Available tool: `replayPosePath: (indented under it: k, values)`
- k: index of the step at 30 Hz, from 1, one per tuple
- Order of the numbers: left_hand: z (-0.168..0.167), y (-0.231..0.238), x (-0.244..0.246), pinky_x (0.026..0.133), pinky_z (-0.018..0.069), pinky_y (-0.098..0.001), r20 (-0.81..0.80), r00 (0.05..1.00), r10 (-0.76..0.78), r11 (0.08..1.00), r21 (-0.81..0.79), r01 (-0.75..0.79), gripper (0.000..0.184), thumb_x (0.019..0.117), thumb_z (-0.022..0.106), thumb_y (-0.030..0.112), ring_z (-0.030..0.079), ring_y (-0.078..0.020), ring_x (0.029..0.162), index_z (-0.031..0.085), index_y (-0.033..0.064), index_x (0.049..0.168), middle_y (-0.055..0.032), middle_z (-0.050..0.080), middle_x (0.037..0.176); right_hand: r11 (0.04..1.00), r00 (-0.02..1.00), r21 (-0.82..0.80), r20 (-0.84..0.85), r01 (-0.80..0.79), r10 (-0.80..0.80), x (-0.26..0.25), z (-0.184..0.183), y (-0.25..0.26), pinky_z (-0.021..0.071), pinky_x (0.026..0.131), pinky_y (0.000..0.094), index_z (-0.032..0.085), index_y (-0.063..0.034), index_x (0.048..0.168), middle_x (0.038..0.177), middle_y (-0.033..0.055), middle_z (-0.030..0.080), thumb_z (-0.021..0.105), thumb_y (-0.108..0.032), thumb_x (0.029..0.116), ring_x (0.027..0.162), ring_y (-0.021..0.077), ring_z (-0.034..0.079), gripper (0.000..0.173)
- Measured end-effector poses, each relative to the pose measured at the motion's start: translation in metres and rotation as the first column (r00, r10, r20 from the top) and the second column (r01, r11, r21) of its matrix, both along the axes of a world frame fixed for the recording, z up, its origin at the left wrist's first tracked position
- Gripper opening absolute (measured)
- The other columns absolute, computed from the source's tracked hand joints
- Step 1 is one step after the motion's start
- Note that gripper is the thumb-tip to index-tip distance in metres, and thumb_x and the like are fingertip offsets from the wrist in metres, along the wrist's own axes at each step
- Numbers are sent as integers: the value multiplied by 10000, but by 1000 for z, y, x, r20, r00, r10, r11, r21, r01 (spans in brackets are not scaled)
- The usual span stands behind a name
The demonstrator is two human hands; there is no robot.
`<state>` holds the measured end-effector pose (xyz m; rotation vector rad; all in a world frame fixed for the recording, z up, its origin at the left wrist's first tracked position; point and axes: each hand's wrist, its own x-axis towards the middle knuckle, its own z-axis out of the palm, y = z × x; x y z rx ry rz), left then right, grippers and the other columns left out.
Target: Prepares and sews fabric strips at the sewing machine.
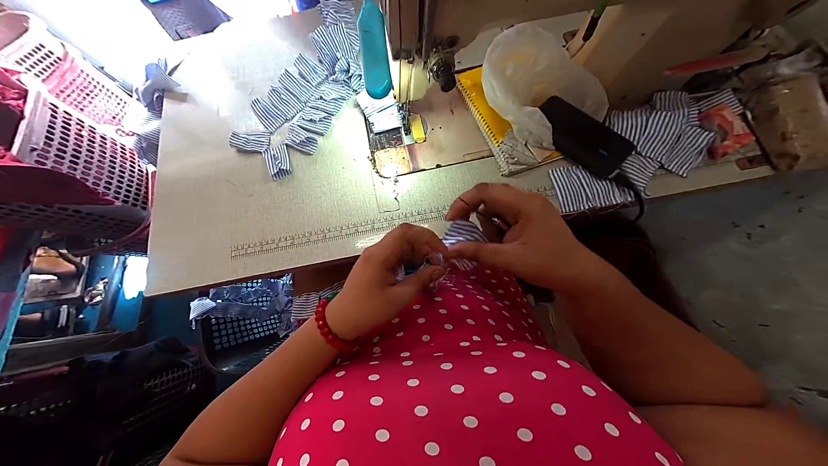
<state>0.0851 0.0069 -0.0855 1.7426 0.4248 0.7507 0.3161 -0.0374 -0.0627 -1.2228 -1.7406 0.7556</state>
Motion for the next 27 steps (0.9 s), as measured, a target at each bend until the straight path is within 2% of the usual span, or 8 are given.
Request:
replayPosePath:
  k: [2,3,5,7,10,15,22,27]
  values:
    - [-3,2,-6,763,579,-224,33,999,-30,988,-154,35,121,934,670,-28,649,-52,842,709,37,1028,-12,683,977,988,987,8,58,153,-153,2,-5,-2,427,592,192,693,-98,1138,953,-5,611,750,-401,907,708,32,505,386]
    - [-4,3,-8,782,578,-223,41,999,-35,979,-199,43,138,947,653,-22,647,-50,868,735,37,1041,-8,681,999,984,982,3,61,181,-180,5,-7,-3,419,601,198,679,-106,1181,946,-14,587,689,-475,943,717,33,494,439]
    - [-5,3,-13,790,581,-223,29,1000,0,961,-276,8,228,956,641,-11,644,-53,884,743,34,1155,-13,669,1053,995,995,-52,-33,87,-89,12,-9,-12,450,623,192,665,-113,1197,899,-51,585,538,-554,1014,721,13,516,493]
    - [-6,3,-16,779,577,-227,28,999,30,942,-335,-19,315,953,642,-1,636,-60,872,702,48,1259,-12,653,1080,983,981,-150,-179,-108,80,12,-15,-23,504,658,179,682,-124,1110,892,-75,638,466,-496,1063,751,-7,576,433]
    - [-5,3,-17,765,582,-235,45,999,31,932,-361,-13,390,945,655,6,635,-70,851,663,55,1332,-23,643,1090,908,941,-315,-282,-278,190,1,-32,-33,504,766,168,712,-101,1027,921,-77,667,465,-371,1084,844,-37,592,370]
    - [-6,0,-13,756,592,-230,40,999,16,937,-350,-1,420,912,692,-1,647,-76,854,663,45,1328,-19,638,1083,884,908,-375,-402,-278,115,-17,-42,-29,419,646,117,688,-94,933,797,-95,605,474,-257,1071,707,-63,510,303]
    - [-4,-6,-11,757,598,-214,8,1000,0,946,-324,3,434,898,706,-27,651,-57,856,669,54,1322,-5,629,1047,883,872,-365,-481,-295,92,-31,-40,-24,489,675,136,695,-83,882,750,-81,618,571,-208,1035,714,-37,576,233]
    - [-7,-1,-15,731,595,-212,-56,997,44,981,-189,-54,434,911,693,9,649,-58,835,661,64,1341,-26,632,1072,928,917,-284,-380,-243,124,-16,-41,-24,440,642,144,659,-120,841,745,-98,574,511,-313,1064,693,-40,525,330]
